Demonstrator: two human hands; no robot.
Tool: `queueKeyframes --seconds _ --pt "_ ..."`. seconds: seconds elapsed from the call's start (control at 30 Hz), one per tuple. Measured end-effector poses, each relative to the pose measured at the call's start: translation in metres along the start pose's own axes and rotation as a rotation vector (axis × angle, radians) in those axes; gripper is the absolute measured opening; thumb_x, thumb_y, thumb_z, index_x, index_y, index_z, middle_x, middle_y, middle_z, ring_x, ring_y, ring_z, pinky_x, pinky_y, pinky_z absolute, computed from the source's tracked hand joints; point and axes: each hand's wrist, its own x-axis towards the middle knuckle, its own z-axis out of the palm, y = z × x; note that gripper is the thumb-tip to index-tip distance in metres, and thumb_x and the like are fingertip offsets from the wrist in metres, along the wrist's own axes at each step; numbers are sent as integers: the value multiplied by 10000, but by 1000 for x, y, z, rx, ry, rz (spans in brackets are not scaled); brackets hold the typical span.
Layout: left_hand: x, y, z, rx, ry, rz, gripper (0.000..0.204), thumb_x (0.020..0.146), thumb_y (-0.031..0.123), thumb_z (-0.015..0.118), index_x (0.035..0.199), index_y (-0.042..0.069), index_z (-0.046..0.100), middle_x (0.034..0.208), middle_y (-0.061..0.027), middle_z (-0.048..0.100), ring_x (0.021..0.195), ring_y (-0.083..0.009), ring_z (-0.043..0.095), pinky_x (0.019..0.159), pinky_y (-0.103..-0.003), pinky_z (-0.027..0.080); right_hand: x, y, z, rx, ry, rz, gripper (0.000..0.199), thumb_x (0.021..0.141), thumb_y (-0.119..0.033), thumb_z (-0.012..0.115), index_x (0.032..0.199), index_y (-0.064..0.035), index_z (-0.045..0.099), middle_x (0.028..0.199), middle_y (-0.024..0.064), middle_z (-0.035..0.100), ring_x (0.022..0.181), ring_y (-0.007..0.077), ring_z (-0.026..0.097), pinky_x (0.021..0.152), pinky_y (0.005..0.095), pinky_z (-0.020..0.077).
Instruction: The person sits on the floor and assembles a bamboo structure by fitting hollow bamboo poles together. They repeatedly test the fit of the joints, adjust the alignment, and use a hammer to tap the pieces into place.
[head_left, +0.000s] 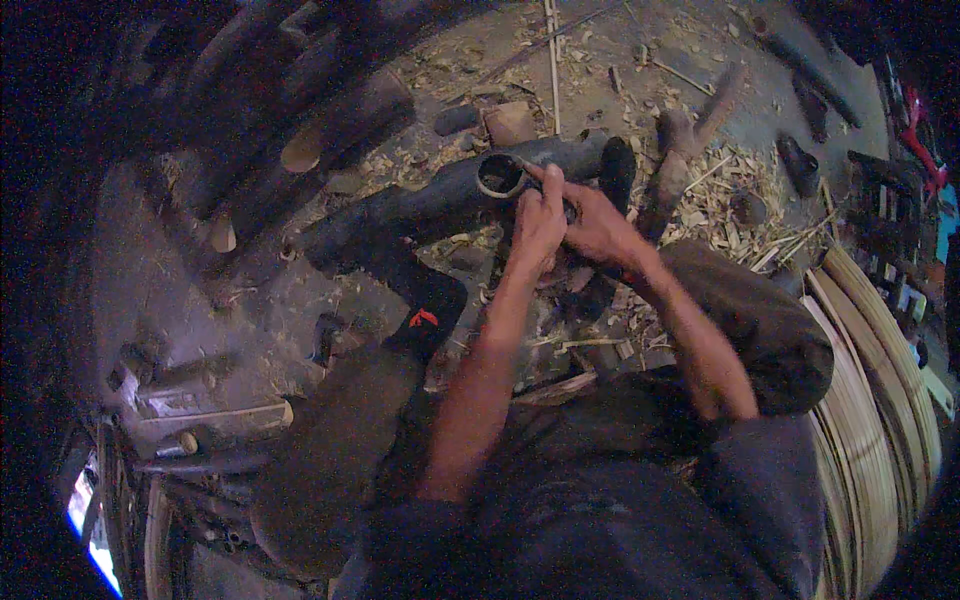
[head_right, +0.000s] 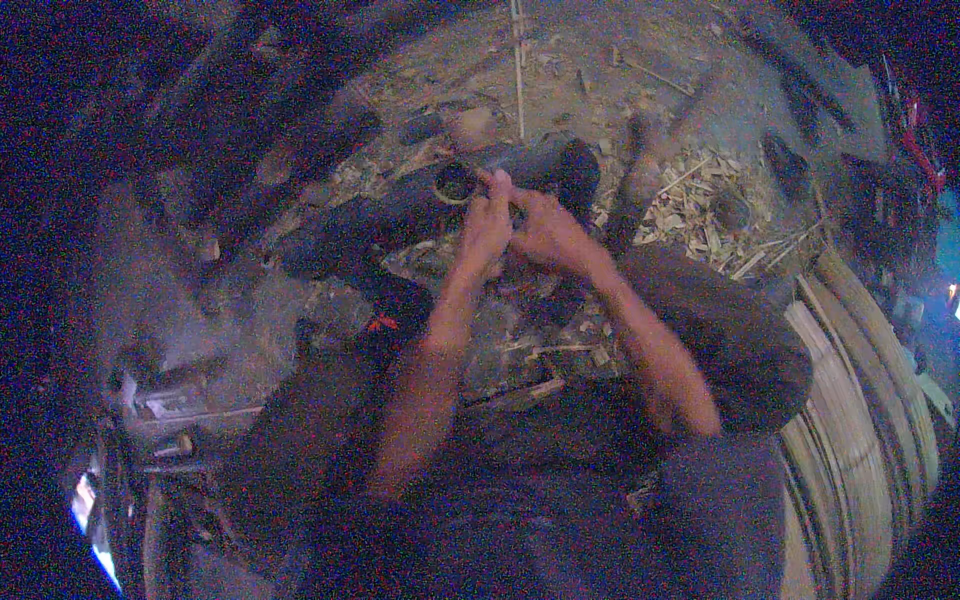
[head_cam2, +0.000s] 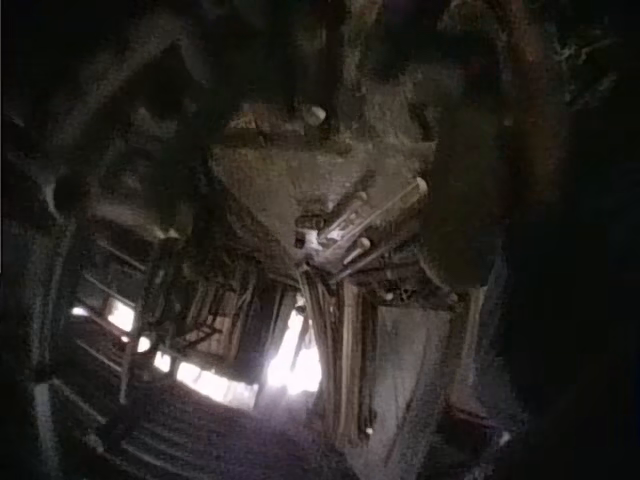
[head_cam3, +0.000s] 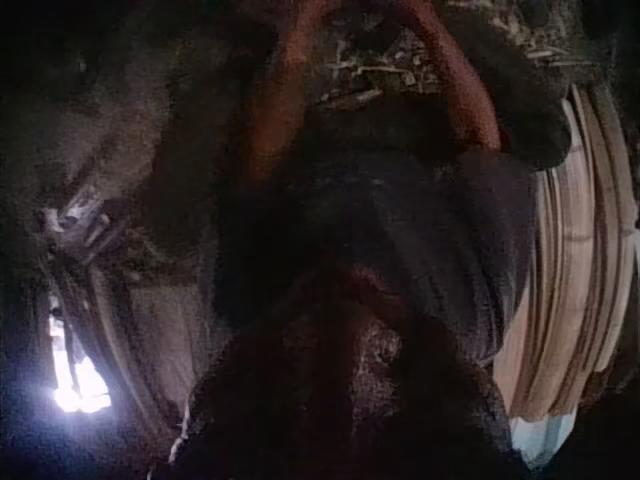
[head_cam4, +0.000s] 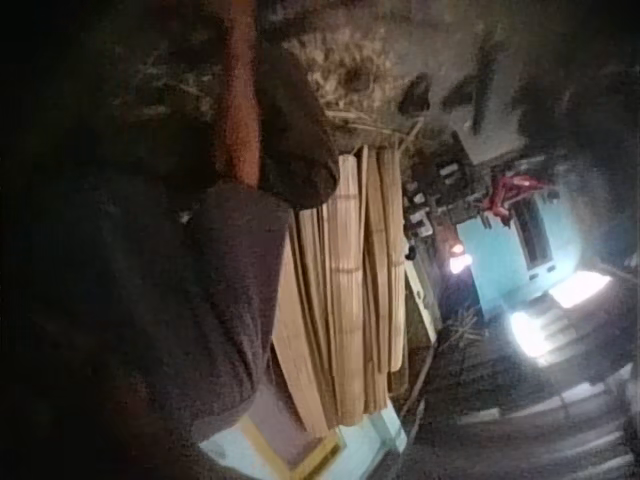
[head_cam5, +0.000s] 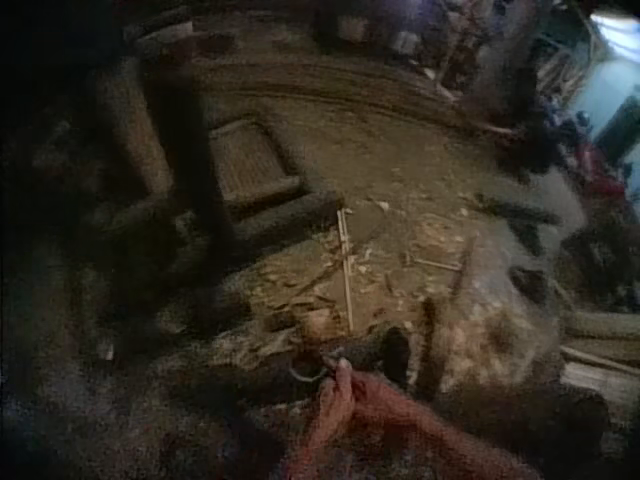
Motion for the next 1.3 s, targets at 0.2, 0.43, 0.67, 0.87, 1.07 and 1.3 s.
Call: queueKeyframes --seconds 0.2,0.43,0.67,0.87,1.07,1.3 --pt "41 13 26 -814 164 -134 867 864 648 373 1259 -123 362 1240 -260 445 1117 -321 478 840 -407 435 70 -44 -57 -590 -468 6 505 788 -230 599 1254 -71 490 1099 210 615 974 288 614 855 399 461" --pt "7 -28 -26 121 82 11 841 824 651 441 1062 -151 537 1080 -338 555 1063 -399 553 851 -421 447 15 28 20 141 -269 -169 665 803 -228 612 1396 -99 342 1339 145 475 1188 231 477 1001 358 365" --pt "-3 15 -109 653 -36 105 697 795 582 540 1020 -74 605 1006 -292 606 993 -412 584 863 -430 448 30 -5 149 498 538 -50 695 846 -314 585 1432 -139 255 1311 150 480 1172 284 481 935 432 410" --pt "33 7 -183 456 308 520 391 870 312 504 1069 -17 572 999 -224 619 949 -373 592 842 -423 446 77 -119 143 1601 706 462 846 837 -356 605 1450 -256 30 1303 142 411 1036 293 501 759 478 482" --pt "69 -25 -157 1024 54 767 514 759 245 674 1207 70 494 1183 -205 536 1126 -349 506 942 -460 392 51 -2 147 1362 380 211 274 879 -275 522 1047 -59 534 903 75 566 729 154 564 600 338 507" --pt "55 -52 -119 1231 242 594 964 604 331 818 1400 190 294 1393 -125 369 1313 -362 291 1088 -563 132 -68 -44 48 80 243 32 629 798 -207 636 1362 -85 384 1235 164 498 988 255 549 867 347 442"
